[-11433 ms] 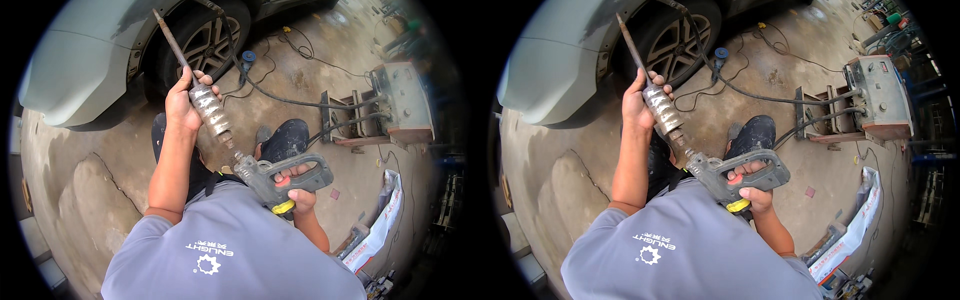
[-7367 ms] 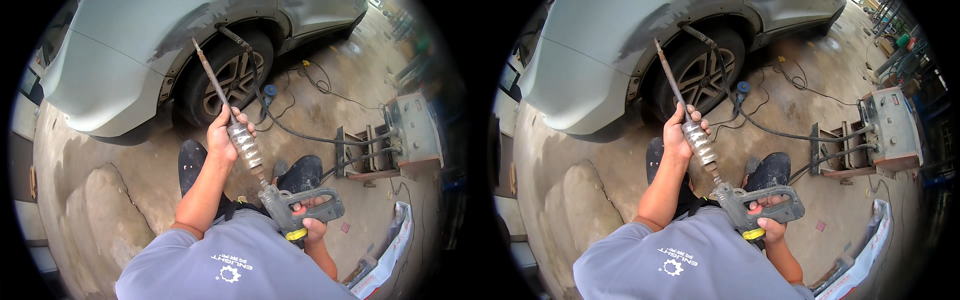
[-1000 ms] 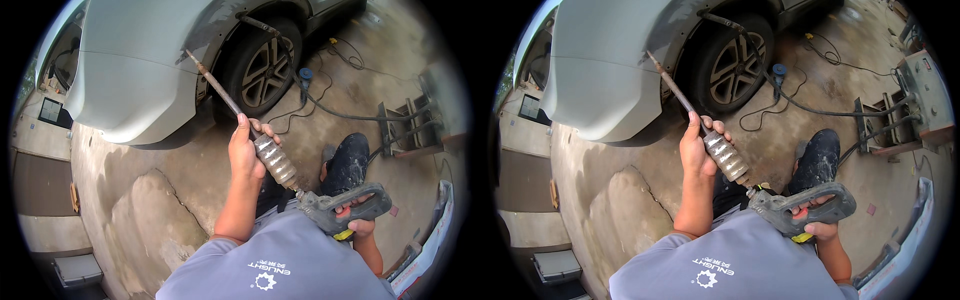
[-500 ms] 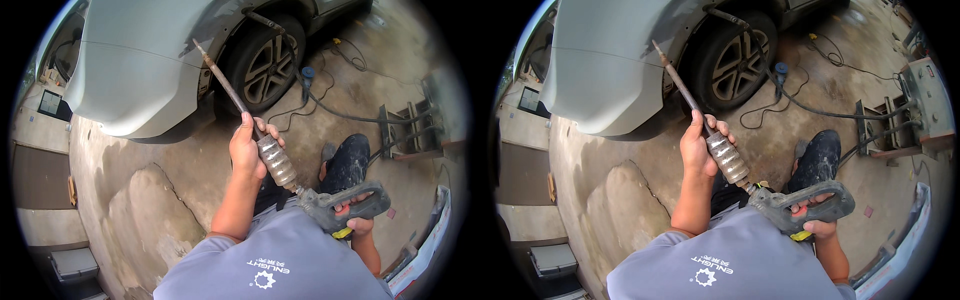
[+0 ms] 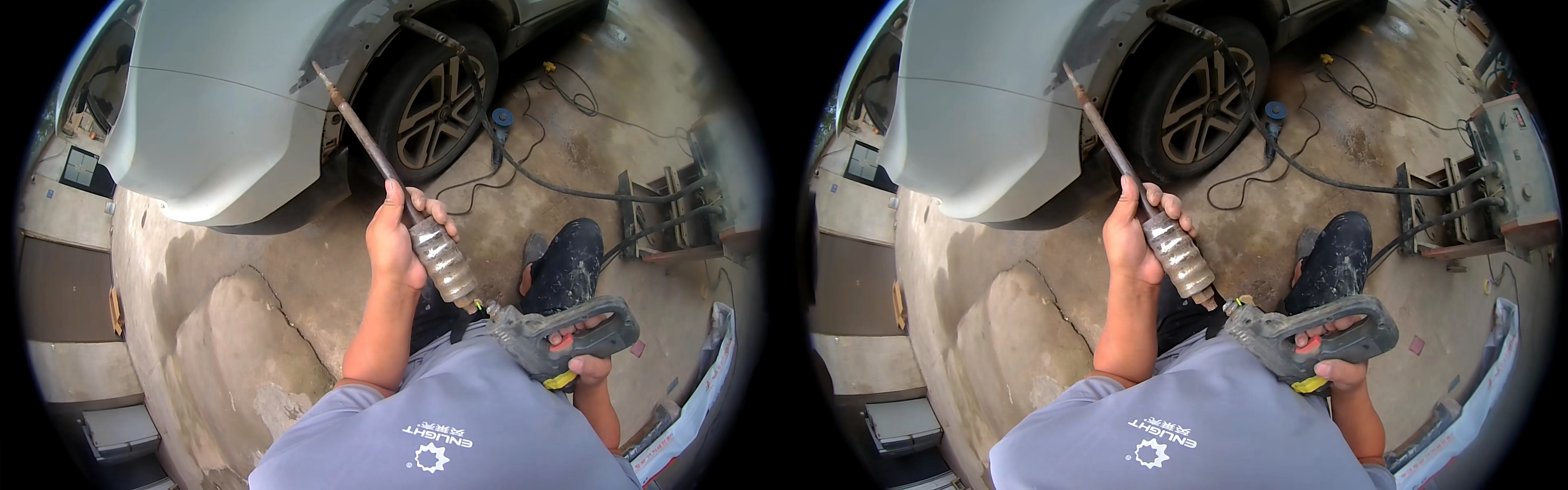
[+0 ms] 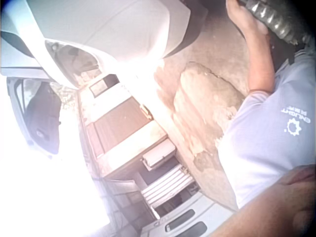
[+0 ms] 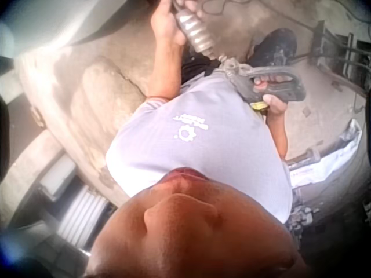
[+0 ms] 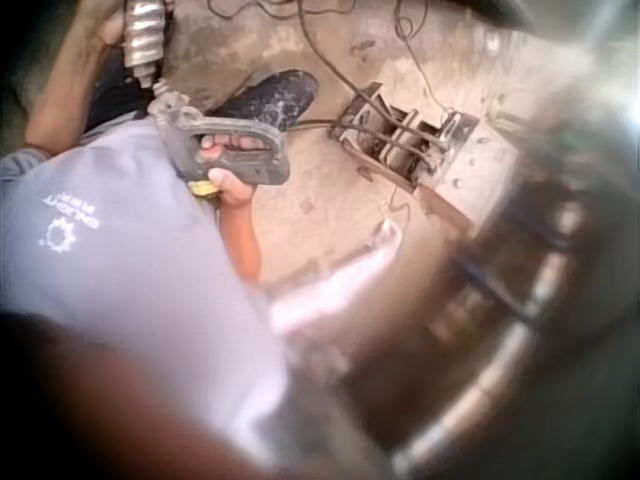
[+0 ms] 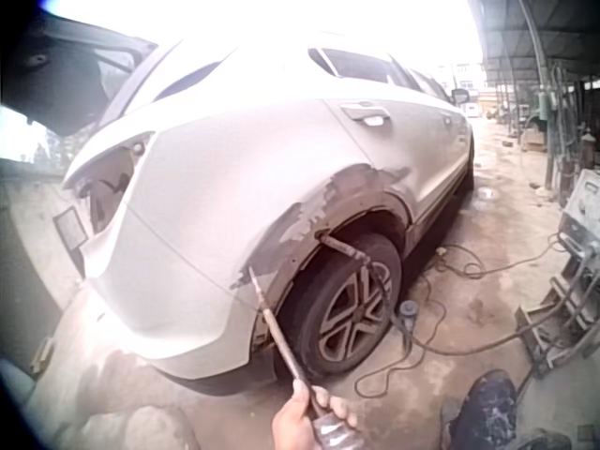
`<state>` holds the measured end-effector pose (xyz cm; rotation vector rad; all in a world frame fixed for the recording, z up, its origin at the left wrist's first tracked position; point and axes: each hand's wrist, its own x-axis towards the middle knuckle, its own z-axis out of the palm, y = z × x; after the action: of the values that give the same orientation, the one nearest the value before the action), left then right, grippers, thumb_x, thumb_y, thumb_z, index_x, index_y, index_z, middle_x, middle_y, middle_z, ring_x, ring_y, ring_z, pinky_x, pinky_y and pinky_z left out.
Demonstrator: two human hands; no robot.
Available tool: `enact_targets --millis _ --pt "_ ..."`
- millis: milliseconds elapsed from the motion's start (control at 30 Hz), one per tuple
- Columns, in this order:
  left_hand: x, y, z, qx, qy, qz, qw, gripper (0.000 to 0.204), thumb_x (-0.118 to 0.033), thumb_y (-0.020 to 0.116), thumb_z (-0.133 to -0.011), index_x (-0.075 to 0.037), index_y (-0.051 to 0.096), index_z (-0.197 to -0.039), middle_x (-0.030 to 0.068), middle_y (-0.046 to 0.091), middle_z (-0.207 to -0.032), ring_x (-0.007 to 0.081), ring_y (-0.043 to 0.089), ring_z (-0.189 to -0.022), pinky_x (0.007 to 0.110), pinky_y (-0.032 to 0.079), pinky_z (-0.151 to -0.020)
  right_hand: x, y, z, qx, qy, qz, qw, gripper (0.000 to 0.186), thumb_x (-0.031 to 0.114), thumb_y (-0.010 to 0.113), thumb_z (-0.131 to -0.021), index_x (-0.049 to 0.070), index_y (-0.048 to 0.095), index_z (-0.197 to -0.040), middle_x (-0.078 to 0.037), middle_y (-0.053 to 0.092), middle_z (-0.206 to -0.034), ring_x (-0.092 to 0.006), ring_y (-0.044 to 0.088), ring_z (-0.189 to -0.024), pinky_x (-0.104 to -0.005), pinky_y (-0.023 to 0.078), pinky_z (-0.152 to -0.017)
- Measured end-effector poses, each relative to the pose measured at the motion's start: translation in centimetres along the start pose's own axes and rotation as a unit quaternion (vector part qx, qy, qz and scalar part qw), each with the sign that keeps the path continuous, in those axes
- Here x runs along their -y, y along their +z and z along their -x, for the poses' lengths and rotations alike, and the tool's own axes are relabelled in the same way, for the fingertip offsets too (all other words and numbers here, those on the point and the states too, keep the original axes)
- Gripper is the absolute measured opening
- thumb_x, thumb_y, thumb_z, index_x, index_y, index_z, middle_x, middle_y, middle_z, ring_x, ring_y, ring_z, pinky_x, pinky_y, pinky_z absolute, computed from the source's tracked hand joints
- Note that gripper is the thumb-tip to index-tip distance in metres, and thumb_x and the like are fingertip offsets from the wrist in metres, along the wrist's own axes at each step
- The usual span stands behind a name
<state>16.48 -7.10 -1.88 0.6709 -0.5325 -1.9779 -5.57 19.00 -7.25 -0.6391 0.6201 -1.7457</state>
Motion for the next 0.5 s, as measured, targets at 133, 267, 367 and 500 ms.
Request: enact_targets --millis 133,267,367,500 --pt "0.08 -0.38 -0.17 0.011 -0.001 0.003 1.0 0.046 -0.052 0.043 -0.108 -0.011 0.049 -0.088 0.0127 0.062 -0.077 0.0312 0.063 -0.064 0.047 0.056 -0.06 0.03 -0.17 -0.4 0.029 -0.008 0.001 1.0 0.077 -0.001 0.072 -0.059 0.013 0.056 -0.133 -0.006 0.063 -0.119 -0.0264 0.063 -0.103 -0.0441 0.052 -0.089" --pt "0.07 -0.24 -0.04 0.012 -0.002 0.01 1.0 0.046 -0.052 0.044 -0.107 -0.011 0.05 -0.088 0.0122 0.061 -0.077 0.0313 0.064 -0.065 0.047 0.056 -0.06 0.4 0.45 -0.3 0.01 0.009 0.008 1.0 0.08 0.0 0.073 -0.059 0.012 0.055 -0.136 -0.007 0.064 -0.122 -0.0267 0.063 -0.105 -0.0432 0.051 -0.09" --pt "0.04 -0.2 0.0 0.012 -0.001 0.017 1.0 0.046 -0.053 0.044 -0.107 -0.011 0.05 -0.088 0.0122 0.061 -0.077 0.0316 0.064 -0.065 0.047 0.056 -0.06 0.55 0.17 -0.2 0.01 0.015 0.014 1.0 0.083 0.001 0.073 -0.059 0.012 0.054 -0.139 -0.007 0.064 -0.124 -0.0265 0.062 -0.105 -0.0431 0.051 -0.09" --pt "-0.02 -0.21 0.05 0.014 -0.003 0.017 1.0 0.046 -0.053 0.044 -0.107 -0.011 0.05 -0.088 0.0122 0.061 -0.077 0.0319 0.064 -0.066 0.047 0.056 -0.06 0.27 -0.35 -0.2 0.031 0.001 0.011 0.999 0.085 0.001 0.073 -0.059 0.011 0.053 -0.141 -0.007 0.063 -0.126 -0.0267 0.062 -0.105 -0.0438 0.051 -0.09"
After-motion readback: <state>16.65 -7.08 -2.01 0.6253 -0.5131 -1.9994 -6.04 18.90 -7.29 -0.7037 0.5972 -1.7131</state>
